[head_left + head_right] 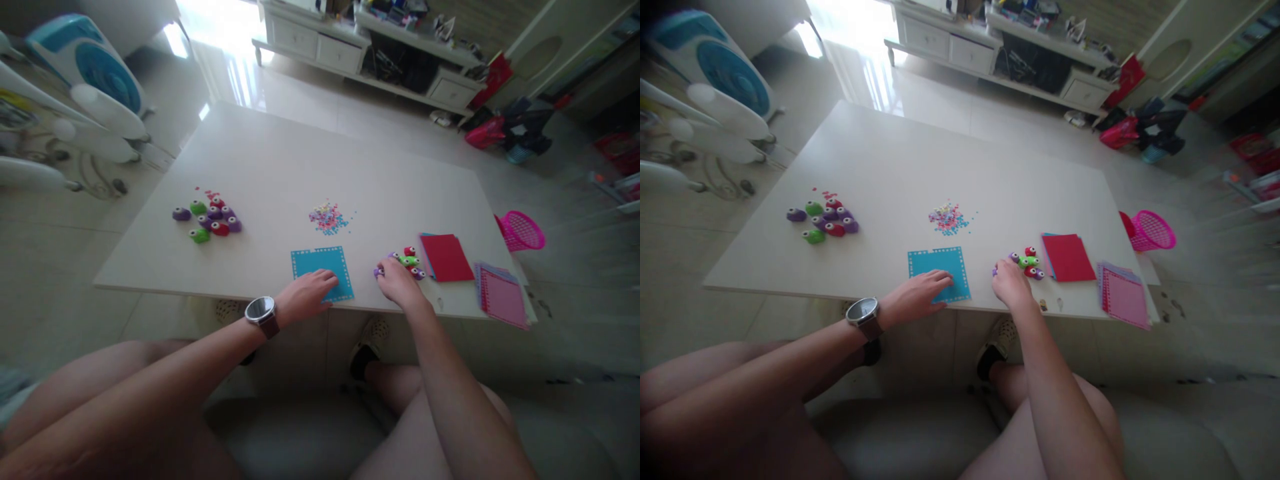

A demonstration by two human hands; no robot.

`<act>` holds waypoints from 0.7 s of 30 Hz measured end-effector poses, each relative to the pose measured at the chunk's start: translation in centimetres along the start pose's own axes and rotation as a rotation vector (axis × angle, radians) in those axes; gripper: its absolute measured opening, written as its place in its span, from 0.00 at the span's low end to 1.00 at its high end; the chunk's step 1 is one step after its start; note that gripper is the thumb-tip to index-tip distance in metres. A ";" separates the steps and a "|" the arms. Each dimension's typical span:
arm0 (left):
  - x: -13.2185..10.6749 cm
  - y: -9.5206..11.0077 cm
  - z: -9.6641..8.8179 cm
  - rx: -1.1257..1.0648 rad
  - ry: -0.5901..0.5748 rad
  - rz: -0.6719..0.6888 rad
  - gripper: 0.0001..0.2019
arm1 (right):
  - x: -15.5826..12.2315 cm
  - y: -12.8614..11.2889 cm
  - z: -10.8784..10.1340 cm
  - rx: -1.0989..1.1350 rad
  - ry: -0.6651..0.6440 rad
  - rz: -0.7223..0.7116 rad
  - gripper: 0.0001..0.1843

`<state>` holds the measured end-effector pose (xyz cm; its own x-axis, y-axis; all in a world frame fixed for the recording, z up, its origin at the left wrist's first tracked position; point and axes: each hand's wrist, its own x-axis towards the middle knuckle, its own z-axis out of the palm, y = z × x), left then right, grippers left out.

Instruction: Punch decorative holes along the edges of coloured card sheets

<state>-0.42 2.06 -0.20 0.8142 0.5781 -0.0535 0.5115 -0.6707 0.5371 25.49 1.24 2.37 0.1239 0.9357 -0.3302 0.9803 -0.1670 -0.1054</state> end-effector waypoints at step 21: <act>-0.6 -1.6 0.0 0.093 -0.004 -0.016 0.19 | 1.7 2.3 -1.1 0.104 0.228 0.078 0.12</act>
<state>-1.73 2.78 -0.98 0.8068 0.5872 -0.0653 0.5477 -0.7019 0.4553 28.10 2.84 2.61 0.2415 0.9626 -0.1225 0.9467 -0.2615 -0.1880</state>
